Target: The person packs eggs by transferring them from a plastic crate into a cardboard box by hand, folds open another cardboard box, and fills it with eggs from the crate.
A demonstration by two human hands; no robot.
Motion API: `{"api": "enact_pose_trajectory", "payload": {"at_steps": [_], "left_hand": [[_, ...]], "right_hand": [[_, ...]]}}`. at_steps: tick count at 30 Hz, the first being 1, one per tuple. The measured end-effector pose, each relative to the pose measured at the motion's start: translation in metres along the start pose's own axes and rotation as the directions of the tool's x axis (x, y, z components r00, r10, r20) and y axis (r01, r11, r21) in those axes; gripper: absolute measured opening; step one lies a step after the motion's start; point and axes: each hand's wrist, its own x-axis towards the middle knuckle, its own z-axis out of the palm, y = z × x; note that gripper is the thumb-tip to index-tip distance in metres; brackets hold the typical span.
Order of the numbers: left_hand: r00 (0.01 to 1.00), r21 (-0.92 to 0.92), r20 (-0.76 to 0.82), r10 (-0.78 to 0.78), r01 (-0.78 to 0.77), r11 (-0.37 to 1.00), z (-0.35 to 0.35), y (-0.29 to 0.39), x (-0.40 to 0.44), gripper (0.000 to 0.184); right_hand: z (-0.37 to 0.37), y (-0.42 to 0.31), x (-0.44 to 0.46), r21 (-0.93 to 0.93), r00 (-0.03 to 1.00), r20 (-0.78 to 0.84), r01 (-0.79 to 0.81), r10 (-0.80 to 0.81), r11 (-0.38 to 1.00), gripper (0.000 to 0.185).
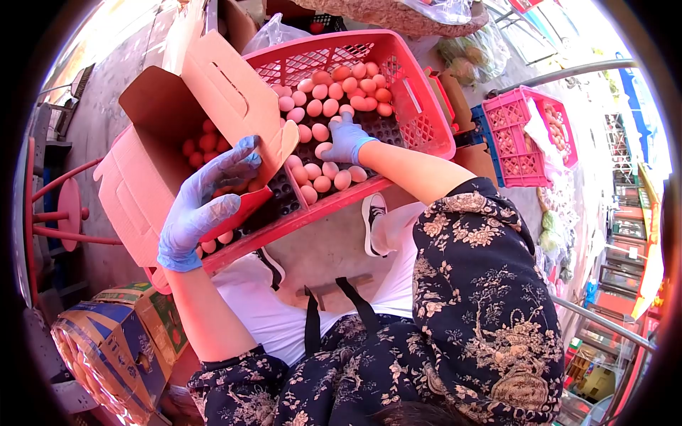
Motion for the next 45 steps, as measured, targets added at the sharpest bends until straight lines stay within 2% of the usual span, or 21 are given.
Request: {"api": "enact_pose_trajectory", "payload": {"at_steps": [2,5,11,14,23,26,29,32,35,41,44,45], "left_hand": [[1.000,-0.002,0.000,-0.007,0.007,1.000,0.000,0.000,0.000,0.077],[1.000,-0.009,0.001,-0.011,0.011,1.000,0.000,-0.001,0.000,0.078],[1.000,-0.022,0.011,-0.016,0.016,1.000,-0.003,-0.002,0.003,0.077],[1.000,-0.034,0.001,-0.022,0.022,0.999,-0.001,-0.001,0.002,0.078],[1.000,-0.010,0.001,-0.030,0.030,1.000,-0.001,0.002,-0.001,0.079],[1.000,-0.008,0.008,-0.023,0.023,1.000,-0.003,0.002,0.000,0.078],[1.000,-0.025,-0.005,-0.002,0.002,1.000,-0.001,0.002,-0.001,0.076],[1.000,-0.022,-0.010,-0.007,0.007,1.000,-0.001,0.001,-0.002,0.076],[1.000,-0.009,-0.005,-0.012,0.011,1.000,-0.004,0.000,-0.002,0.075],[1.000,0.002,-0.015,-0.011,0.011,1.000,-0.004,-0.002,-0.002,0.074],[1.000,0.008,-0.003,-0.018,0.018,1.000,-0.004,0.000,-0.001,0.074],[1.000,0.006,-0.002,-0.020,0.020,1.000,-0.004,-0.002,-0.002,0.074]], "right_hand": [[0.005,-0.001,0.002,0.071,0.999,0.012,-0.038,0.037,0.997,0.084],[0.006,-0.008,-0.002,0.031,0.990,-0.119,0.079,-0.074,0.996,0.087],[-0.004,-0.014,-0.001,-0.005,0.996,-0.012,0.092,-0.092,0.996,0.088],[-0.002,-0.013,0.001,-0.050,0.993,-0.007,0.118,-0.118,0.992,0.082],[0.002,-0.011,0.006,-0.025,0.998,-0.030,0.048,-0.049,0.999,0.084],[-0.006,-0.015,-0.002,0.019,0.999,-0.028,0.018,-0.018,1.000,0.082],[0.001,-0.016,-0.006,-0.101,0.991,-0.061,0.113,-0.120,0.988,0.075],[-0.001,-0.016,-0.008,-0.103,0.986,-0.073,0.142,-0.150,0.985,0.070],[0.014,-0.016,0.003,-0.027,0.986,-0.151,0.072,-0.075,0.997,0.062],[0.019,-0.014,0.001,-0.006,0.971,-0.223,0.084,-0.083,0.996,0.050],[0.020,-0.007,0.004,-0.261,0.948,-0.160,0.227,-0.274,0.938,0.042],[0.022,-0.003,0.007,-0.284,0.925,-0.149,0.299,-0.350,0.911,0.041]]}}
